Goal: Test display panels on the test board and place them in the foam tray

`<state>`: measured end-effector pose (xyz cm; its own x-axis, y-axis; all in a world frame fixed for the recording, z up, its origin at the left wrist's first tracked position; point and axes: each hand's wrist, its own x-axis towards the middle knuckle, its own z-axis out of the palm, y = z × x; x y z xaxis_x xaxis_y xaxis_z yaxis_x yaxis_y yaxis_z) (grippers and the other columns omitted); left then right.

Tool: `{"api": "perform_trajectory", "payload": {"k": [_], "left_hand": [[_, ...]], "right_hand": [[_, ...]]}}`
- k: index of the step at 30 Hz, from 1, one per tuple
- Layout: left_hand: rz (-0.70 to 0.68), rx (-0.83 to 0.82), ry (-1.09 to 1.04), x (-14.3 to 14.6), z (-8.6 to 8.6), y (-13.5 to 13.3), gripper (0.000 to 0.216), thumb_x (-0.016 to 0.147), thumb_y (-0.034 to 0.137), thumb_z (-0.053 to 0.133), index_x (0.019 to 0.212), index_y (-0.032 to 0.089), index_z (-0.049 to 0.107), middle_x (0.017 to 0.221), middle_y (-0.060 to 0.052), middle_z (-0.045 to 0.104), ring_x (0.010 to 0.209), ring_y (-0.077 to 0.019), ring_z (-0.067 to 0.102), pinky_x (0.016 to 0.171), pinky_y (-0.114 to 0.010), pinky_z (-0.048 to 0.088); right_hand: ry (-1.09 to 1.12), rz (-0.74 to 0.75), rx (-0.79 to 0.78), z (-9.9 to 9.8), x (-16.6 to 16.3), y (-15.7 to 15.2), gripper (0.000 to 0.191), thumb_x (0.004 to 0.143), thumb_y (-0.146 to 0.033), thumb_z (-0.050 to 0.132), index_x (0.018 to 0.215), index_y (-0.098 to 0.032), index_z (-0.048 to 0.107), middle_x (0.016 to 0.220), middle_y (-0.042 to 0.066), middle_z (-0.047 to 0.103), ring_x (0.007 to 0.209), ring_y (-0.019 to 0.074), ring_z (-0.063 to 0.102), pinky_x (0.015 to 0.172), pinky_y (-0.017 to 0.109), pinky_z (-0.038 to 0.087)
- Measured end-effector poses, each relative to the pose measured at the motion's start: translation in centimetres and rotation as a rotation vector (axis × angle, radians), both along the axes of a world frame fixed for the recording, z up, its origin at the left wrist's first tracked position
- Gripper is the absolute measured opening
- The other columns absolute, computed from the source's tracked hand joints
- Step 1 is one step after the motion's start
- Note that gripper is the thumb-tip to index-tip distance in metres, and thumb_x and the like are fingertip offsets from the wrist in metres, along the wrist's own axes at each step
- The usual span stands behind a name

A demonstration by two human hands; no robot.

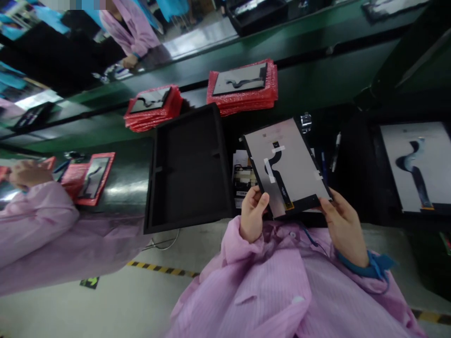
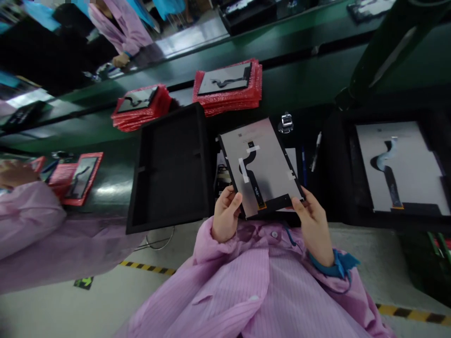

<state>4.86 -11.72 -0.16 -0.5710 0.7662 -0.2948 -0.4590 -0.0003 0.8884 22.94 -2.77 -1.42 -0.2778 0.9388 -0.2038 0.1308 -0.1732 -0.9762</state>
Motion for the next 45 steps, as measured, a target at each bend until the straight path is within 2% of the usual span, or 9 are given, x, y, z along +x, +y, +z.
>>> {"api": "perform_trajectory", "payload": {"k": [4, 7, 10, 13, 15, 21, 31, 36, 45], "left_hand": [[0.114, 0.141, 0.075, -0.1, 1.0, -2.7, 0.03, 0.082, 0.038, 0.079, 0.101, 0.022, 0.062, 0.089, 0.0, 0.067, 0.073, -0.0077, 0.059, 0.068, -0.018, 0.049], [0.247, 0.17, 0.118, -0.8, 2.1, -4.9, 0.034, 0.08, 0.038, 0.079, 0.107, 0.024, 0.063, 0.097, -0.003, 0.068, 0.083, -0.0122, 0.063, 0.074, -0.023, 0.051], [0.723, 0.136, 0.188, -2.1, 2.0, -7.7, 0.036, 0.077, 0.04, 0.078, 0.103, 0.023, 0.062, 0.099, -0.002, 0.063, 0.085, -0.0124, 0.06, 0.071, -0.022, 0.048], [1.267, -0.039, 0.15, -4.0, 0.2, -10.4, 0.032, 0.075, 0.033, 0.073, 0.1, 0.023, 0.056, 0.099, 0.001, 0.055, 0.082, -0.0081, 0.054, 0.069, -0.019, 0.041], [1.389, -0.124, 0.06, -5.5, -1.2, -11.7, 0.033, 0.076, 0.029, 0.07, 0.104, 0.023, 0.053, 0.105, 0.0, 0.053, 0.089, -0.0085, 0.055, 0.073, -0.019, 0.041], [1.289, -0.074, -0.07, -8.6, -2.6, -12.9, 0.029, 0.086, 0.024, 0.064, 0.113, 0.022, 0.055, 0.118, -0.007, 0.06, 0.093, -0.012, 0.062, 0.076, -0.023, 0.051], [1.222, -0.011, -0.17, -10.2, -2.5, -13.5, 0.031, 0.089, 0.023, 0.062, 0.119, 0.017, 0.059, 0.11, -0.008, 0.064, 0.083, -0.0117, 0.063, 0.07, -0.023, 0.054], [1.189, -0.036, -0.163, -10.4, -3.0, -13.7, 0.046, 0.082, 0.032, 0.071, 0.125, 0.018, 0.059, 0.113, -0.008, 0.064, 0.085, -0.0133, 0.062, 0.071, -0.024, 0.054], [1.262, -0.22, -0.127, -11.4, -4.3, -14.1, 0.059, 0.086, 0.039, 0.066, 0.141, 0.026, 0.049, 0.12, -0.008, 0.062, 0.104, -0.0166, 0.06, 0.077, -0.024, 0.048]], "right_hand": [[0.362, 0.039, -0.155, 3.5, -2.1, 1.2, 0.026, 0.079, -0.036, 0.079, 0.101, -0.027, 0.072, 0.09, -0.002, 0.071, 0.083, 0.0137, 0.068, 0.078, 0.022, 0.057], [0.384, 0.278, -0.164, 6.6, -5.9, 2.8, 0.022, 0.08, -0.031, 0.078, 0.1, -0.025, 0.073, 0.09, -0.001, 0.071, 0.083, 0.0116, 0.067, 0.076, 0.018, 0.055], [0.394, 0.612, -0.216, 8.4, -11.9, 4.6, 0.022, 0.078, -0.029, 0.075, 0.098, -0.02, 0.073, 0.092, 0.002, 0.072, 0.082, 0.0149, 0.068, 0.075, 0.024, 0.057], [0.297, 0.856, -0.309, 8.2, -18.7, 5.6, 0.017, 0.074, -0.017, 0.073, 0.09, -0.014, 0.07, 0.082, 0.003, 0.07, 0.07, 0.014, 0.066, 0.064, 0.023, 0.057], [0.205, 0.941, -0.369, 7.4, -22.5, 5.6, 0.013, 0.073, -0.01, 0.069, 0.086, -0.013, 0.069, 0.077, 0.003, 0.069, 0.063, 0.0114, 0.063, 0.058, 0.02, 0.054], [0.076, 1.08, -0.433, 5.6, -28.1, 4.5, 0.012, 0.078, -0.004, 0.064, 0.086, -0.014, 0.065, 0.074, 0.002, 0.067, 0.06, 0.0098, 0.062, 0.058, 0.018, 0.056], [-0.137, 1.283, -0.4, 6.3, -32.3, 3.9, 0.013, 0.079, -0.004, 0.067, 0.087, -0.014, 0.066, 0.086, 0.004, 0.07, 0.066, 0.0109, 0.065, 0.059, 0.017, 0.058], [-0.355, 1.175, -0.228, 6.1, -33.0, 3.3, 0.017, 0.078, -0.001, 0.065, 0.089, -0.014, 0.063, 0.077, 0.003, 0.066, 0.061, 0.0105, 0.063, 0.055, 0.016, 0.057], [-0.432, 1.143, -0.209, 5.7, -32.8, 3.7, 0.028, 0.086, -0.007, 0.061, 0.113, -0.015, 0.057, 0.088, 0.004, 0.064, 0.065, 0.0106, 0.063, 0.057, 0.016, 0.056]]}}
